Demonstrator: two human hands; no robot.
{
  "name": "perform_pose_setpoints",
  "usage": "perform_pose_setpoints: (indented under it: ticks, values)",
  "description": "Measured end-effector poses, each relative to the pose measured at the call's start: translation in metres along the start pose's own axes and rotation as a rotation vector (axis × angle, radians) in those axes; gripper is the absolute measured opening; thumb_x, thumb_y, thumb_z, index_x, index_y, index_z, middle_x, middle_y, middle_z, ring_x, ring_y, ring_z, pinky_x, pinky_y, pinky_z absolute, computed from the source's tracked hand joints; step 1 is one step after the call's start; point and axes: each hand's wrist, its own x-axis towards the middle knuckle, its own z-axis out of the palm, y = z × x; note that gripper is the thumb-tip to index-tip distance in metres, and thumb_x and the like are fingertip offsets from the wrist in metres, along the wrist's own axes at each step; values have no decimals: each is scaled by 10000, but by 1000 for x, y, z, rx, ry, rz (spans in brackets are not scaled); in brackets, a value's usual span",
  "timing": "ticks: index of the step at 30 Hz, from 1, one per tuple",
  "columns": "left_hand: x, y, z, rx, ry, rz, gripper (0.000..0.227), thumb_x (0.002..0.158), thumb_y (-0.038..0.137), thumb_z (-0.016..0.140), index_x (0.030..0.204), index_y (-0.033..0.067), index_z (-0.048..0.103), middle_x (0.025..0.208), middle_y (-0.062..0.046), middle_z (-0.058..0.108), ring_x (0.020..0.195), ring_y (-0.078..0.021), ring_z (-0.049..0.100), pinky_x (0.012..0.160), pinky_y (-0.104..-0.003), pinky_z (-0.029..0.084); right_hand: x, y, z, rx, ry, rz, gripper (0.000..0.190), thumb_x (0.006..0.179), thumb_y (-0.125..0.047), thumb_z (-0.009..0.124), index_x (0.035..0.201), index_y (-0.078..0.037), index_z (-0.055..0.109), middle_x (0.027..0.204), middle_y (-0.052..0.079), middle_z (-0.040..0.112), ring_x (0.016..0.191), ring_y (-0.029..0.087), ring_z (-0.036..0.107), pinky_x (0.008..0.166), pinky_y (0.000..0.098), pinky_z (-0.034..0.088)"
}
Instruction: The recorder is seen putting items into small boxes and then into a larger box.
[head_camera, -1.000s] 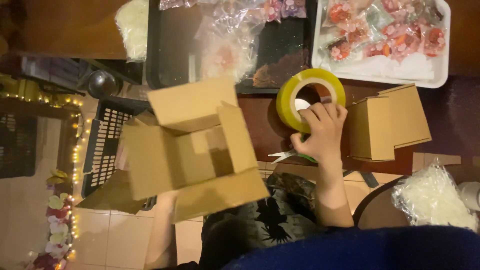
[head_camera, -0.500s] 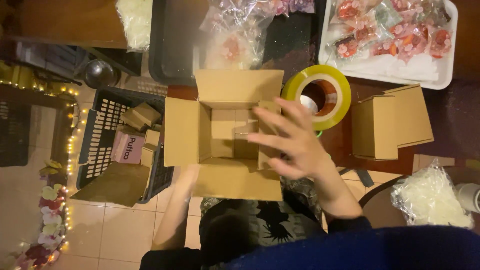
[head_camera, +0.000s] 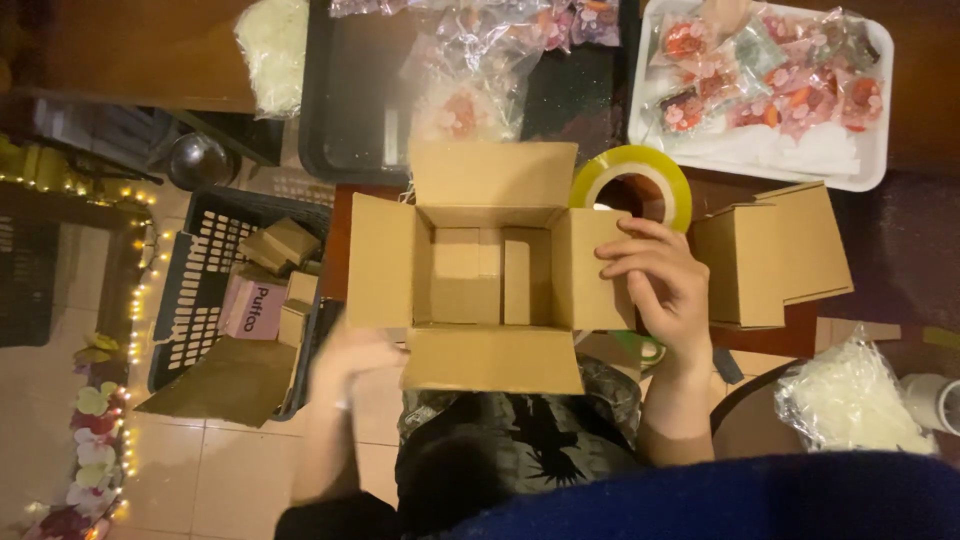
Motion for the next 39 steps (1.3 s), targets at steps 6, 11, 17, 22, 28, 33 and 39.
perform_pose_setpoints:
  ticks: [6, 11, 17, 22, 28, 33, 39]
  values:
    - [47, -38, -87, -626, 36, 454, 604, 825, 151, 753, 1410, 88, 617, 1275, -73, 732, 1116, -182, 687, 985, -362, 571, 32, -21, -3, -207, -5, -7, 115, 925, -92, 665, 963, -113, 772, 1016, 11, 781, 1203, 260, 675, 1078, 401, 453]
    - [91, 45, -103, -395, 709, 694, 349, 934, 144, 745, 1267, 50, 700, 1268, -134, 686, 1185, -256, 664, 1037, -365, 538, 55, -15, 12, -135, 0, -87, 59, 887, -101, 697, 922, -92, 744, 987, 26, 756, 1165, 244, 674, 1071, 380, 468]
    - [157, 51, -106, -581, 495, 992, 353, 1037, 210, 694, 1325, 9, 656, 1341, -185, 646, 1260, -296, 619, 1078, -380, 492, 70, 7, 8, -111, 42, -52, 88, 926, -61, 685, 858, -81, 737, 904, 43, 739, 1004, 212, 709, 1016, 351, 479]
    - [172, 53, -103, -760, 448, 936, 407, 975, 154, 746, 1331, 6, 618, 1309, -164, 657, 1202, -262, 646, 1024, -372, 529, 79, 12, -9, -50, 55, -53, 144, 1000, -17, 639, 884, -37, 722, 899, 66, 745, 887, 205, 703, 1020, 363, 476]
    - [197, 38, -103, -1035, 385, 847, 536, 882, 72, 827, 1340, 0, 560, 1260, -132, 673, 1115, -209, 684, 942, -360, 583, 81, 13, -34, 36, 65, 163, 115, 1054, -72, 637, 1022, 9, 714, 984, 98, 728, 931, 167, 700, 874, 316, 547]
    - [162, 12, -125, -988, 629, 679, 562, 887, 133, 850, 1313, 27, 498, 1289, -129, 611, 1115, -242, 694, 939, -403, 608, 113, 0, -37, -171, -69, 144, 150, 1072, -132, 651, 1128, -5, 706, 1048, 86, 746, 1020, 169, 736, 939, 301, 547]
    - [196, -53, -95, 71, 976, 304, 482, 981, 236, 786, 1304, -27, 544, 1284, -231, 518, 1177, -392, 560, 993, -520, 493, 212, 92, 21, -60, -533, 646, 466, 963, -440, 640, 1249, -73, 630, 983, 97, 760, 811, 179, 727, 701, 331, 570]
